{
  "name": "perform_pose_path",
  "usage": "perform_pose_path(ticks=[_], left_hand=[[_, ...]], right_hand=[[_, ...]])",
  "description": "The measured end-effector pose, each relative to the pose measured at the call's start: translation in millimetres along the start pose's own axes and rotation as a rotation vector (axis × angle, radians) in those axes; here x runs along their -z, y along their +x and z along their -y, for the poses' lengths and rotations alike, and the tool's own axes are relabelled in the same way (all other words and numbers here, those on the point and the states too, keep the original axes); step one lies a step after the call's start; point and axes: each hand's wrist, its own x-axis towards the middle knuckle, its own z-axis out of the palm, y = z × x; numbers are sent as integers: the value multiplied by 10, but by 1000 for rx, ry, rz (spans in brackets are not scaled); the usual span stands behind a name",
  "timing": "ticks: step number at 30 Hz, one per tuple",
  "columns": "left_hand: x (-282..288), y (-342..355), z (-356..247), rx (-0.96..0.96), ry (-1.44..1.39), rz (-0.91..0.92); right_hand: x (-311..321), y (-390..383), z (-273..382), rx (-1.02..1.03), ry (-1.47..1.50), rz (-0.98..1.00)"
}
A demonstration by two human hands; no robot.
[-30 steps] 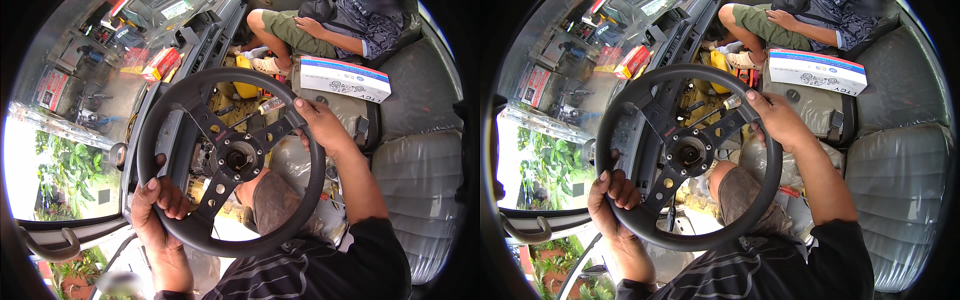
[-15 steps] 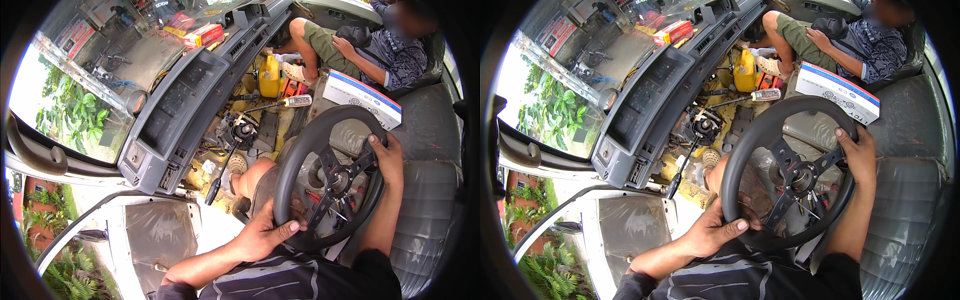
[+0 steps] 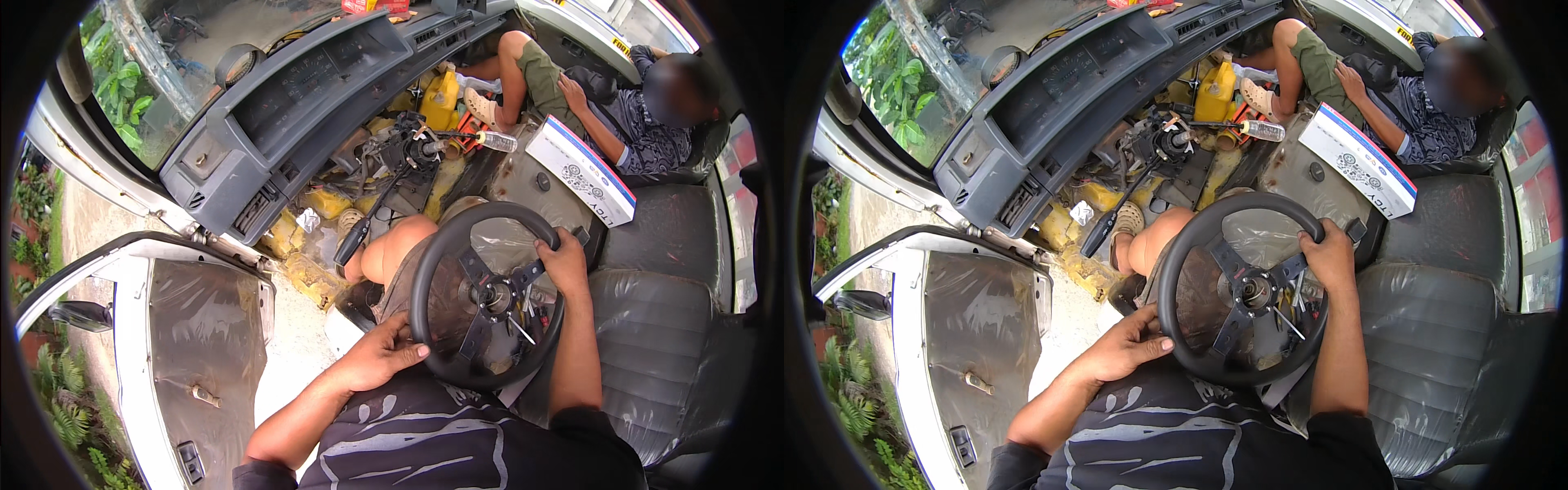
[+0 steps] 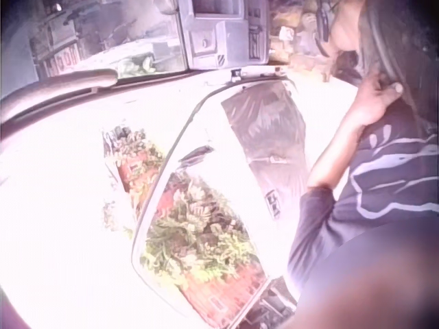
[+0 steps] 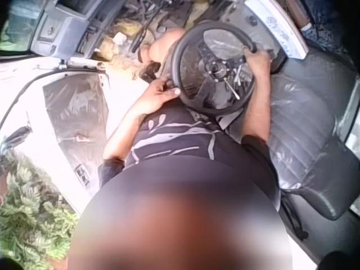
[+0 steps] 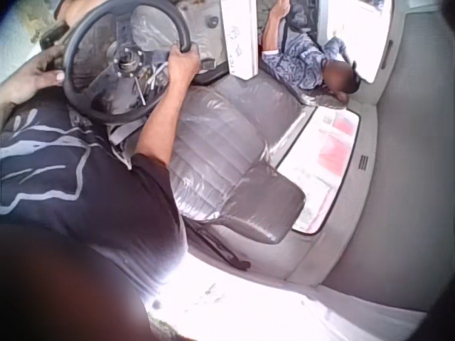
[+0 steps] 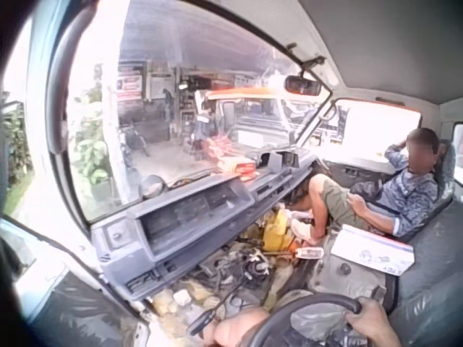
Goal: The person removes the steering wheel from a vehicle, then uses a screwdriver to detach a component from the dashboard. They proceed to disconnect and reconnect several electrical connectors under the dashboard.
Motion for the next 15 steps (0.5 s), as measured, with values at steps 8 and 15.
perform_pose_path(ticks=[8,15], left_hand=[[401,-433,499,2,-210,-245],[885,-845,985,27,-332,-738]], right_hand=[[14,36,-263,-146,234,120],[714,522,-863,-252,227,-144]])
